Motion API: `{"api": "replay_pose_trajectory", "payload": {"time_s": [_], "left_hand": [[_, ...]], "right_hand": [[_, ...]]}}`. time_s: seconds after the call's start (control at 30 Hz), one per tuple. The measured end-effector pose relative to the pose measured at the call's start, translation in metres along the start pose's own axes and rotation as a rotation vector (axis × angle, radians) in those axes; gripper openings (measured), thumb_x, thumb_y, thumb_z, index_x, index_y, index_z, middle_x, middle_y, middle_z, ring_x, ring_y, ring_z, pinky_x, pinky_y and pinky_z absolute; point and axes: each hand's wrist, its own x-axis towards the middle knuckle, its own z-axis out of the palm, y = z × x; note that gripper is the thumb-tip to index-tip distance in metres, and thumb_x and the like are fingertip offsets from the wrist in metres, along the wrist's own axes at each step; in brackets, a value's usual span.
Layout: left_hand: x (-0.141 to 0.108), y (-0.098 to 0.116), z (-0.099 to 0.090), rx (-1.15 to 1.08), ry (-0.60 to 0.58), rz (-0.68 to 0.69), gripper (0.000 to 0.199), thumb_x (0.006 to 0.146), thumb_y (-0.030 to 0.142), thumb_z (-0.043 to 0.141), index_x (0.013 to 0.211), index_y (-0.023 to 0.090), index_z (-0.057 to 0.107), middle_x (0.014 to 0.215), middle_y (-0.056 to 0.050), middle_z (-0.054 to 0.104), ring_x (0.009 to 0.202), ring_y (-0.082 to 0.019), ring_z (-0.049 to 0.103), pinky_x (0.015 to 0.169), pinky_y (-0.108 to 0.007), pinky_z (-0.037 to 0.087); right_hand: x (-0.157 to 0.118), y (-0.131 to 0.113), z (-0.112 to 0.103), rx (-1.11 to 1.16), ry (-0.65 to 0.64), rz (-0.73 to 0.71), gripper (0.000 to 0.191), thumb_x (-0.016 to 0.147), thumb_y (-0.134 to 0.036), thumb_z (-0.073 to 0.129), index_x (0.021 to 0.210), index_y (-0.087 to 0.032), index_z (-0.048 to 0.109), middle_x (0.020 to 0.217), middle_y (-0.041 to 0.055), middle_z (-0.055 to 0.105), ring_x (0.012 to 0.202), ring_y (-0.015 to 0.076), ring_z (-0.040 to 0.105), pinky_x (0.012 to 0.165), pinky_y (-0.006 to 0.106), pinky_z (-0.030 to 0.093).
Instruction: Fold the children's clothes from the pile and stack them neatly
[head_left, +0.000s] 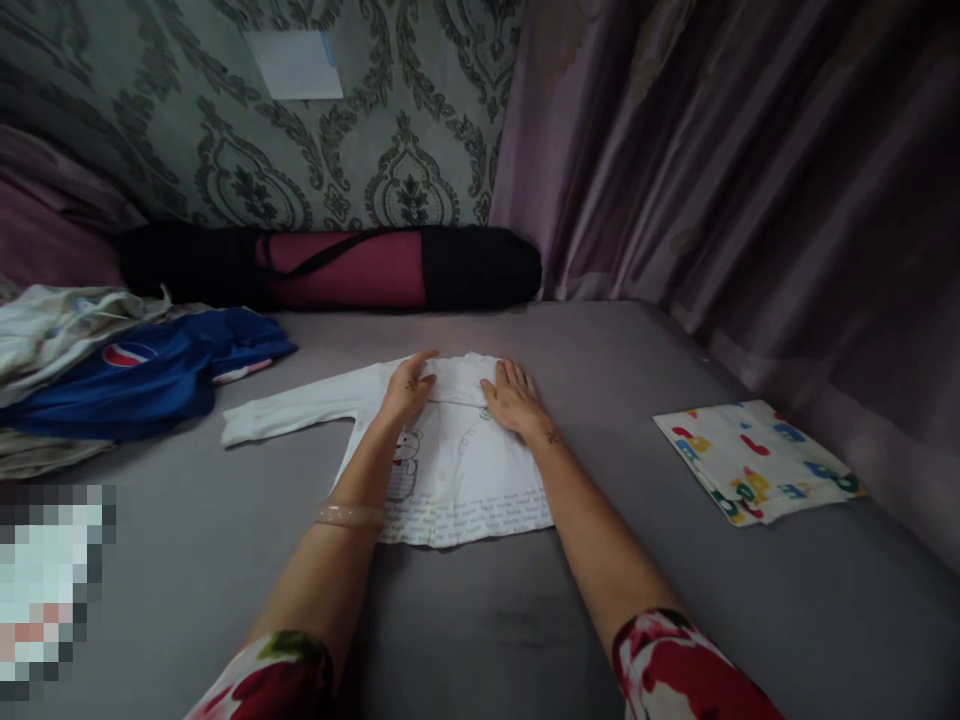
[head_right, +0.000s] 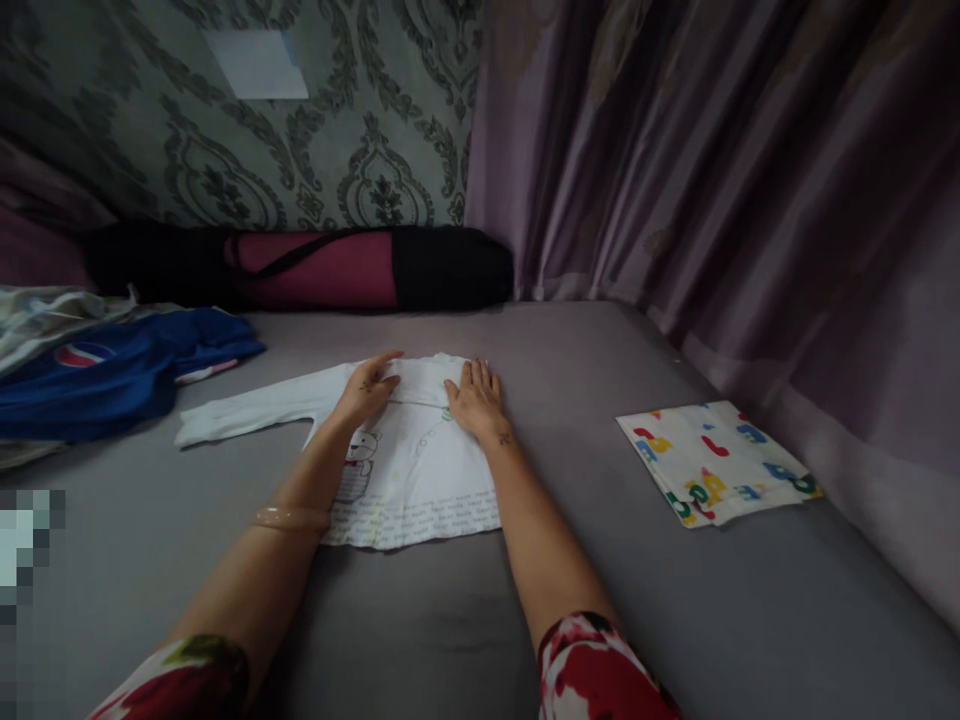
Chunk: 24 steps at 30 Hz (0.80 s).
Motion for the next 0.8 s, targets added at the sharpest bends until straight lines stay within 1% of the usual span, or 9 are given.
{"api": "replay_pose_trajectory", "payload": {"time_s": [0.1, 0.2, 0.3, 0.37, 0.5, 0.6, 0.7, 0.73, 0.8], "left_hand": [[0.000, -0.006, 0.001, 0.102, 0.033, 0.066, 0.042, 0.080, 0.019, 0.052, 0.120, 0.017, 0.065, 0.110, -0.009, 0.063, 0.099, -0.022, 0.058, 0.096, -0.036, 0.044], [-0.001, -0.012, 0.001, 0.175, 0.070, 0.105, 0.039, 0.080, 0.019, 0.051, 0.117, 0.015, 0.065, 0.107, -0.011, 0.061, 0.099, -0.023, 0.058, 0.096, -0.036, 0.044], [-0.002, -0.016, 0.002, 0.237, 0.067, 0.148, 0.038, 0.081, 0.018, 0.048, 0.115, 0.013, 0.064, 0.106, -0.013, 0.058, 0.100, -0.024, 0.057, 0.096, -0.037, 0.044], [-0.002, -0.016, 0.004, 0.290, 0.060, 0.156, 0.038, 0.081, 0.016, 0.045, 0.114, 0.013, 0.064, 0.103, -0.012, 0.057, 0.100, -0.024, 0.056, 0.096, -0.038, 0.044], [-0.005, -0.009, 0.006, 0.421, 0.057, 0.116, 0.038, 0.076, 0.010, 0.046, 0.108, 0.013, 0.065, 0.099, -0.012, 0.057, 0.102, -0.026, 0.053, 0.095, -0.040, 0.043], [-0.015, 0.001, -0.004, 0.554, 0.023, 0.093, 0.044, 0.074, 0.006, 0.046, 0.114, 0.014, 0.062, 0.115, -0.015, 0.055, 0.111, -0.029, 0.050, 0.098, -0.042, 0.041], [-0.036, 0.008, -0.023, 0.671, -0.011, 0.086, 0.051, 0.076, 0.006, 0.046, 0.125, 0.014, 0.056, 0.134, -0.020, 0.046, 0.121, -0.032, 0.047, 0.100, -0.043, 0.040], [-0.045, 0.009, -0.028, 0.685, -0.020, 0.096, 0.051, 0.077, 0.006, 0.045, 0.127, 0.013, 0.054, 0.136, -0.020, 0.045, 0.122, -0.033, 0.046, 0.100, -0.044, 0.040], [-0.065, 0.007, -0.035, 0.683, -0.051, 0.140, 0.049, 0.081, 0.008, 0.043, 0.130, 0.013, 0.051, 0.134, -0.020, 0.048, 0.123, -0.032, 0.047, 0.102, -0.045, 0.041]], "right_hand": [[-0.002, 0.001, 0.002, -0.023, 0.016, -0.002, 0.068, 0.101, -0.046, 0.022, 0.152, -0.002, 0.023, 0.161, 0.0176, 0.016, 0.148, 0.0283, 0.012, 0.119, 0.044, 0.009], [-0.002, 0.002, 0.005, -0.044, 0.046, -0.003, 0.069, 0.100, -0.046, 0.022, 0.152, 0.000, 0.024, 0.160, 0.0180, 0.018, 0.148, 0.0288, 0.014, 0.119, 0.043, 0.009], [-0.001, 0.003, 0.008, -0.058, 0.062, -0.004, 0.068, 0.100, -0.045, 0.023, 0.151, 0.000, 0.025, 0.159, 0.0183, 0.020, 0.147, 0.0292, 0.016, 0.118, 0.043, 0.010], [-0.001, 0.004, 0.010, -0.061, 0.073, -0.011, 0.068, 0.100, -0.044, 0.023, 0.151, 0.000, 0.027, 0.159, 0.0182, 0.020, 0.147, 0.0290, 0.017, 0.118, 0.042, 0.011], [-0.001, 0.004, 0.010, -0.076, 0.077, -0.008, 0.067, 0.100, -0.044, 0.023, 0.151, -0.002, 0.026, 0.159, 0.0177, 0.020, 0.147, 0.0279, 0.017, 0.118, 0.042, 0.011], [0.000, 0.001, 0.003, -0.095, 0.002, 0.018, 0.067, 0.100, -0.044, 0.022, 0.153, -0.003, 0.023, 0.161, 0.0171, 0.016, 0.148, 0.0276, 0.013, 0.118, 0.042, 0.011], [0.005, -0.003, -0.007, -0.104, -0.100, 0.045, 0.068, 0.100, -0.045, 0.022, 0.153, -0.002, 0.020, 0.161, 0.0179, 0.013, 0.148, 0.0285, 0.011, 0.118, 0.045, 0.011], [0.007, -0.005, -0.010, -0.109, -0.113, 0.047, 0.068, 0.100, -0.045, 0.023, 0.153, -0.001, 0.021, 0.161, 0.0186, 0.013, 0.148, 0.0288, 0.011, 0.118, 0.047, 0.010], [0.010, -0.009, -0.013, -0.121, -0.075, 0.019, 0.067, 0.100, -0.043, 0.023, 0.152, 0.000, 0.022, 0.160, 0.0195, 0.015, 0.148, 0.0285, 0.011, 0.119, 0.047, 0.007]]}}
